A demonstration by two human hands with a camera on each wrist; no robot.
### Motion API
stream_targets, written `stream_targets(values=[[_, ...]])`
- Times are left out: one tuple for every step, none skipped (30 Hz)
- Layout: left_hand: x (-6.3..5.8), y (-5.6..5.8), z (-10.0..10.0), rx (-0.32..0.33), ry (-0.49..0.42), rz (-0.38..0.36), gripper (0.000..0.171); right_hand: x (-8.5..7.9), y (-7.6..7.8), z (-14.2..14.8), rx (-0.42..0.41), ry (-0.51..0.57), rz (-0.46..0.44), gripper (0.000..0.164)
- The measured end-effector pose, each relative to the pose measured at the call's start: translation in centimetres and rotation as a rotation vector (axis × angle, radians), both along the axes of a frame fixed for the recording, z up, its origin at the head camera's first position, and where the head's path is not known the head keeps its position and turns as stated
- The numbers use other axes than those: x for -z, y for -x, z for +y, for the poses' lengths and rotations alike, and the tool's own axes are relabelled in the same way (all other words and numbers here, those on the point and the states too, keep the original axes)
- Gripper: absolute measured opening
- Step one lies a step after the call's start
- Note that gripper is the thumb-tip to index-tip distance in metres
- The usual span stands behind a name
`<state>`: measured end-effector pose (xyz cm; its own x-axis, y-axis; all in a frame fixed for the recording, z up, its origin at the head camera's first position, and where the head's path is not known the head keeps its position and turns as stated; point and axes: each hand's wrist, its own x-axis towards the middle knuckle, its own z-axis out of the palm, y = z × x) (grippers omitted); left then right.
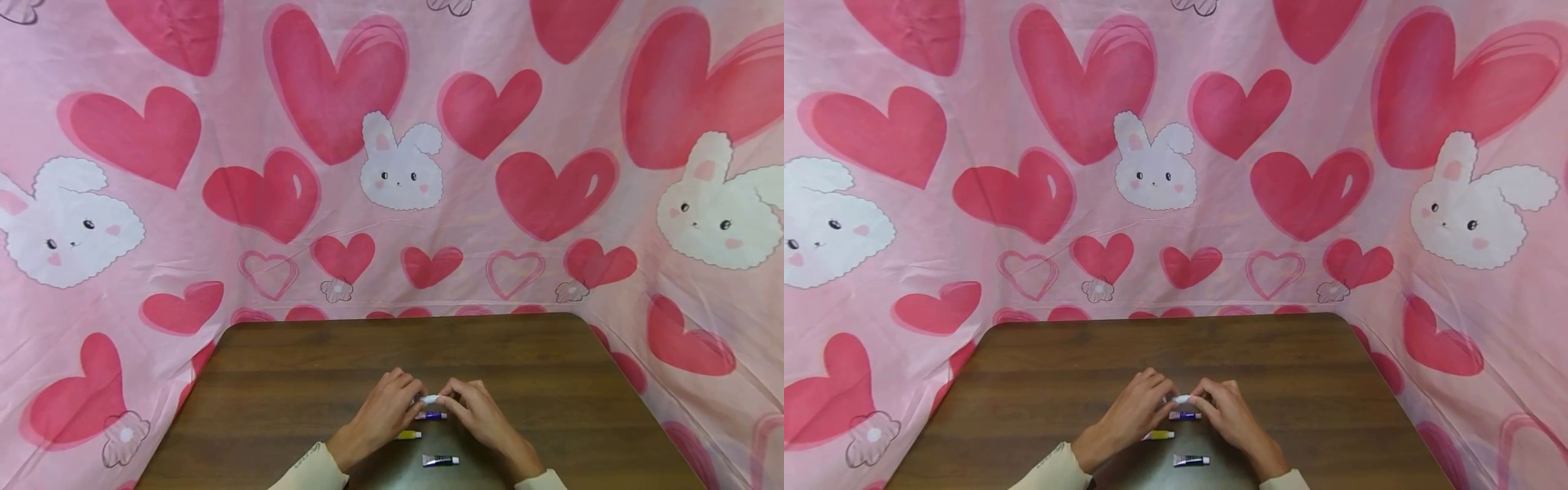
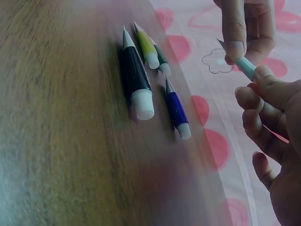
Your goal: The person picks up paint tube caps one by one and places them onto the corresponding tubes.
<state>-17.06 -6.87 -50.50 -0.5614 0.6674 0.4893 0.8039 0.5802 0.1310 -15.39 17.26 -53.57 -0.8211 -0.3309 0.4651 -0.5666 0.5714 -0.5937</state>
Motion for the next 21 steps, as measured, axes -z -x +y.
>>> stream_targets(values=[[0.0,0.0,0.0,0.001,0.002,0.0,0.012,0.0,0.0,0.0,-0.003,0.0,0.002,0.011],[0.0,0.0,0.0,0.002,0.003,0.001,0.012,0.1,0.0,0.0,-0.006,0.001,0.004,0.011],[0.0,0.0,0.0,0.003,0.004,0.001,0.012,0.1,0.0,0.1,-0.011,0.008,-0.001,0.011],[0.1,0.0,0.0,0.004,0.006,0.001,0.012,0.1,0.0,0.1,-0.019,0.018,-0.009,0.011],[0.1,0.0,0.0,0.003,0.008,0.002,0.012,0.1,0.1,0.1,-0.027,0.032,-0.022,0.01],[0.1,0.1,0.0,0.001,0.012,0.003,0.012,0.1,0.1,0.1,-0.035,0.049,-0.037,0.01],[0.1,0.1,0.0,-0.001,0.016,0.003,0.012,0.2,0.1,0.1,-0.039,0.063,-0.05,0.009],[0.1,0.2,0.0,-0.003,0.017,0.001,0.012,0.2,0.2,0.1,-0.042,0.076,-0.064,0.008],[0.1,0.2,0.0,-0.006,0.019,-0.002,0.012,0.2,0.2,0.1,-0.043,0.09,-0.076,0.007],[0.1,0.3,0.0,-0.009,0.019,-0.004,0.012,0.2,0.2,0.1,-0.039,0.098,-0.085,0.005],[0.1,0.4,0.0,-0.012,0.019,-0.003,0.012,0.2,0.2,0.1,-0.031,0.102,-0.091,0.005],[0.2,0.5,0.0,-0.013,0.016,-0.005,0.012,0.2,0.2,0.1,-0.02,0.102,-0.092,0.005],[0.2,0.6,0.0,-0.015,0.014,-0.006,0.012,0.2,0.2,0.2,-0.01,0.1,-0.09,0.007],[0.3,0.7,0.0,-0.018,0.014,-0.001,0.013,0.1,0.2,0.2,0.0,0.098,-0.089,0.008],[0.4,0.8,-0.1,-0.023,0.016,0.005,0.013,0.1,0.1,0.2,0.01,0.096,-0.086,0.008],[0.4,0.9,-0.1,-0.029,0.015,0.008,0.013,0.1,0.1,0.2,0.019,0.091,-0.082,0.007],[0.5,1.0,-0.1,-0.034,0.017,0.014,0.013,0.1,0.0,0.2,0.028,0.083,-0.075,0.007],[0.6,1.1,-0.2,-0.038,0.019,0.016,0.013,0.0,-0.1,0.3,0.038,0.075,-0.066,0.006],[0.7,1.2,-0.2,-0.045,0.022,0.022,0.013,0.0,-0.1,0.3,0.05,0.062,-0.055,0.005],[0.7,1.3,-0.2,-0.051,0.024,0.024,0.013,0.0,-0.2,0.3,0.063,0.05,-0.047,0.004],[0.8,1.4,-0.3,-0.056,0.024,0.023,0.012,0.0,-0.3,0.3,0.079,0.036,-0.04,0.004]])
